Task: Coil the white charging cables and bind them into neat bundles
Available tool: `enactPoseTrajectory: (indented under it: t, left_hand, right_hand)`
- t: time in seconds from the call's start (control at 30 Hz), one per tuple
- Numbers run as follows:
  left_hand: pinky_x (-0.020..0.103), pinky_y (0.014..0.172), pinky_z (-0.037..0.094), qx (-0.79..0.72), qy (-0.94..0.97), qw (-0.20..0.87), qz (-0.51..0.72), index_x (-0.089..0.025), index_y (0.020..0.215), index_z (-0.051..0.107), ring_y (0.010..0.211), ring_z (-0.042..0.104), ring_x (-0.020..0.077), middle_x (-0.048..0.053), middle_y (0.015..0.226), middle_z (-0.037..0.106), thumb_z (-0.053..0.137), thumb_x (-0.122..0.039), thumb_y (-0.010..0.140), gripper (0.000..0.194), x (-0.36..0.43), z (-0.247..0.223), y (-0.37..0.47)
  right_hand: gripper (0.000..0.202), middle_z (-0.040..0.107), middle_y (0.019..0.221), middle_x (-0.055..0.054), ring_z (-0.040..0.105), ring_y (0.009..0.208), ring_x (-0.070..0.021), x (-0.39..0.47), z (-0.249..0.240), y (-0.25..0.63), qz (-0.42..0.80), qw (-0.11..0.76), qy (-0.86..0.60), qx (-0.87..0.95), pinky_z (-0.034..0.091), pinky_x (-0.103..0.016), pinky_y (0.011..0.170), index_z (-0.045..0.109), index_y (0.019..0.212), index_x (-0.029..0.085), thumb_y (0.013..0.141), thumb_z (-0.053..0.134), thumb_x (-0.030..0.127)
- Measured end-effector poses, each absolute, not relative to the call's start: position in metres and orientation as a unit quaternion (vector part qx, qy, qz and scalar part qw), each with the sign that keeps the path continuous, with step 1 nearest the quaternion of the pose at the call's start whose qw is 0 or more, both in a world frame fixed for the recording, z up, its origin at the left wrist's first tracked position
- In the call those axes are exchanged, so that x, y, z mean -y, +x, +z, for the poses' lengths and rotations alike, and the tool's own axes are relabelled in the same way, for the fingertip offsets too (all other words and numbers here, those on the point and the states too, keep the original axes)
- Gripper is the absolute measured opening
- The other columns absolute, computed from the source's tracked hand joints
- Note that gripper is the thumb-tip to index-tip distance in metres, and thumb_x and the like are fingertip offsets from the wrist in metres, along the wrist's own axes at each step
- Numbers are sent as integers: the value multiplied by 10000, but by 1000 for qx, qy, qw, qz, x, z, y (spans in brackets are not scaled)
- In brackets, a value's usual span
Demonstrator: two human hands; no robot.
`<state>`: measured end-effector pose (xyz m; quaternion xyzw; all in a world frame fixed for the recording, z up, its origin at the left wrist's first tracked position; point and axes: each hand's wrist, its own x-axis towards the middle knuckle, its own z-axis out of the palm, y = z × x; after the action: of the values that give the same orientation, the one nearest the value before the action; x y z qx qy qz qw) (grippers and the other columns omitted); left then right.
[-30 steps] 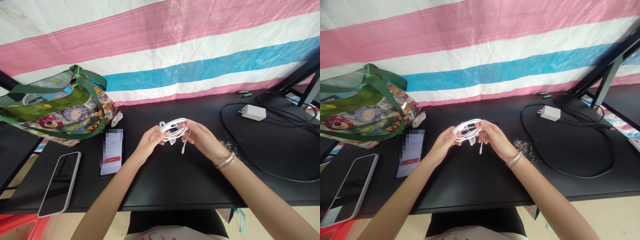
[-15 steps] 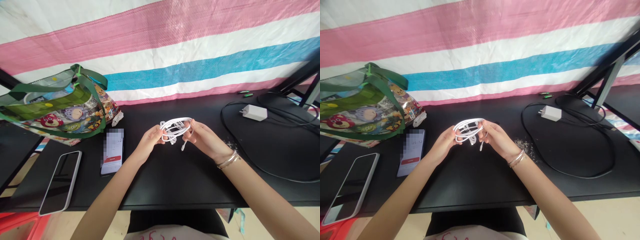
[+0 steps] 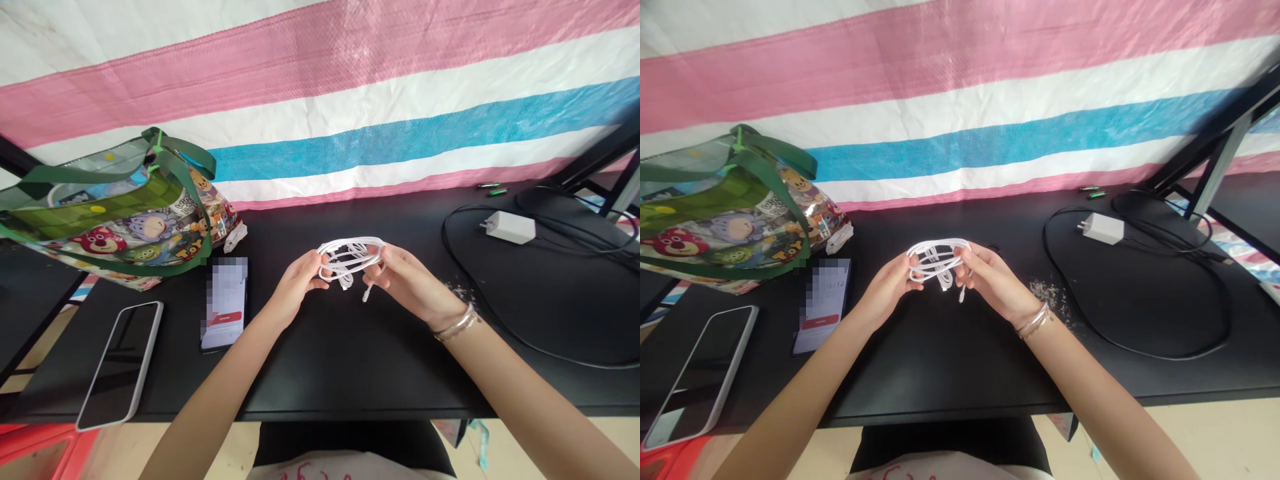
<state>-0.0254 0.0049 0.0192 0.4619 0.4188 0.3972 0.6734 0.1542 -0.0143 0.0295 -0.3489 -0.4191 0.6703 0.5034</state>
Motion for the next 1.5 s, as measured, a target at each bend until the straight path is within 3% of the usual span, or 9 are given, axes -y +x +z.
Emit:
enactPoseTrajectory:
  t: [0.3,0.47,0.63,0.87,1.07,1.27,1.33,1.5]
  left_hand:
    - [223,629,439,-427,474,663,391,-172,698,576,716,522,128,-6,707,535,675,-701,577,551,-5,21,-25]
    - [263,751,432,-423,488,657,390,-171,707,610,789,533,148,13,789,578,706,-703,544,564,-5,21,-28]
    - [309,833,415,-385,444,717,374,-174,740,606,886,553,194,32,828,604,756,-676,501,575,-5,20,-26]
    - [287,807,416,-363,420,750,358,-184,735,577,879,550,192,18,797,575,739,-694,503,583,-5,20,-24]
    - [276,786,420,-358,399,762,364,-187,654,508,870,542,184,15,796,564,743,-642,542,524,-4,23,-24]
    - [279,759,407,-377,381,756,375,-162,857,608,849,551,182,35,817,595,761,-611,556,561,-2,21,-22]
    - [270,743,405,-379,367,756,388,-157,873,615,818,548,167,27,801,590,775,-604,545,577,-1,23,-23]
    - [235,671,388,-405,337,740,417,-159,869,610,722,516,118,-3,768,554,770,-628,524,604,0,26,-25]
  right_hand:
    - [390,438,535,75,362,477,-77,13,29,153,665,509,-360,412,387,-231,511,567,685,200,674,733,553]
    - [383,435,536,73,350,486,-80,13,27,154,678,501,-355,404,380,-236,521,569,688,200,664,750,536]
    - [388,389,532,73,361,513,-92,13,27,154,702,486,-338,397,381,-236,531,551,665,201,671,749,535]
    - [363,251,514,89,261,479,-95,13,32,152,726,487,-311,374,392,-233,517,528,671,216,698,741,509]
    - [398,233,507,91,232,467,-96,14,33,150,730,486,-319,359,385,-237,497,480,641,227,693,735,529]
    - [432,281,513,89,261,491,-90,17,35,147,722,484,-341,358,373,-236,515,482,638,213,643,772,534]
    - [455,310,498,84,268,493,-84,18,35,146,713,479,-353,370,363,-236,531,447,584,206,674,754,530]
    - [398,382,488,85,312,468,-82,18,27,142,673,477,-402,398,361,-258,541,542,714,192,688,738,537]
